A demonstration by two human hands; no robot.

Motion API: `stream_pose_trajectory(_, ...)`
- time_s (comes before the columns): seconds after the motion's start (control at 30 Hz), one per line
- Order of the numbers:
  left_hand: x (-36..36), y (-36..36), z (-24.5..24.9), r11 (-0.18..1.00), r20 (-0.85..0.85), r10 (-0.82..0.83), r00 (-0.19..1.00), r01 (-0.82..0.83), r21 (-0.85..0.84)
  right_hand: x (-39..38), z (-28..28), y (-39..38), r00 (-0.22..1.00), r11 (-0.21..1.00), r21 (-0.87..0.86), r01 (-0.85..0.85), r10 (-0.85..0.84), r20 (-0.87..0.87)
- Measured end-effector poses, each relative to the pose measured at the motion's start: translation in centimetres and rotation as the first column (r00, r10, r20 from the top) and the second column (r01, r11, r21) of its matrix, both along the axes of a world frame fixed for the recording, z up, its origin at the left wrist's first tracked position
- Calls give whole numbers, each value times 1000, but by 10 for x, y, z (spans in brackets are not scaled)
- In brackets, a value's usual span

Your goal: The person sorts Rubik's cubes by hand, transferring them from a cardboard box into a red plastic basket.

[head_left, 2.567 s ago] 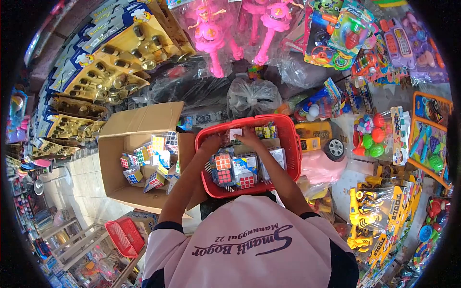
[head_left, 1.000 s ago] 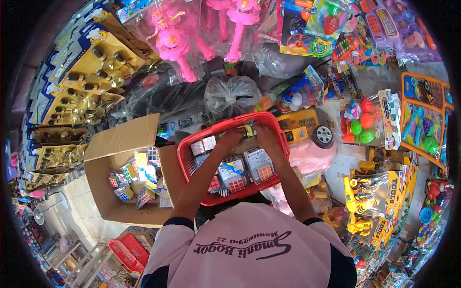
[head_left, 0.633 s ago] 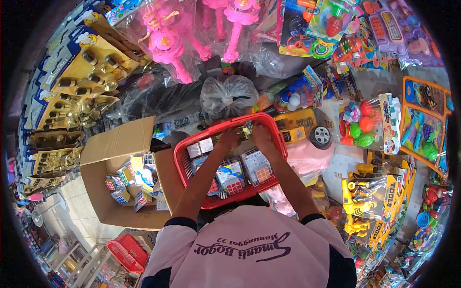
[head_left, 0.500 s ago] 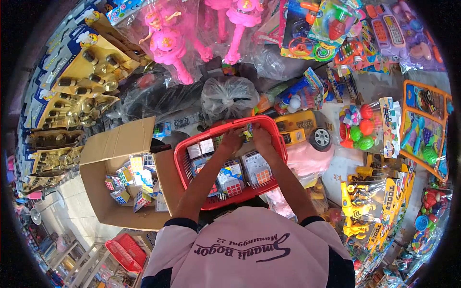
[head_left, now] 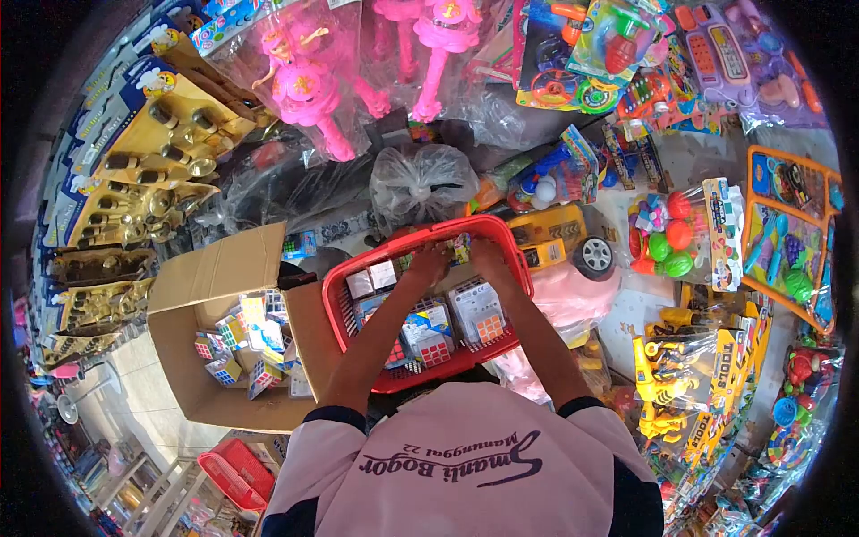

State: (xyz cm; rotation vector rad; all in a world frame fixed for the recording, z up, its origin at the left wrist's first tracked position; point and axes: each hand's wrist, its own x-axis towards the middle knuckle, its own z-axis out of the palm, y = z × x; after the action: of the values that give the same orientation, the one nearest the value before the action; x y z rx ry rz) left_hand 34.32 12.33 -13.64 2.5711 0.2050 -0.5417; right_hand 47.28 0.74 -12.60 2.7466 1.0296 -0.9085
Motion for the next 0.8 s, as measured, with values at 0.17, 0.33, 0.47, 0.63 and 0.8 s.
stream_pose_trajectory(0.17, -4, 1, -30, 991, 104, 63, 993, -49, -128, -9, 9, -4, 980, 982, 137, -128, 104, 171)
stream_pose_trajectory(0.33, 2, -1, -37, 998, 34, 35, 999, -34, -47, -5, -18, 8, 991, 990, 141, -13, -6, 135)
stream_pose_trajectory(0.47, 0, 1, -55, 999, 99, -22, 995, 25, -37, -2, -46, 5, 983, 986, 86, -143, 132, 126)
stream_pose_trajectory(0.63, -5, 0, -23, 998, 88, 36, 995, -32, -45, -6, 14, -11, 941, 936, 157, -314, 286, 179)
stream_pose_trajectory(0.8, -1, -1, -38, 997, 47, 39, 998, -35, -74, -13, 41, -8, 952, 953, -8, -304, 304, 45)
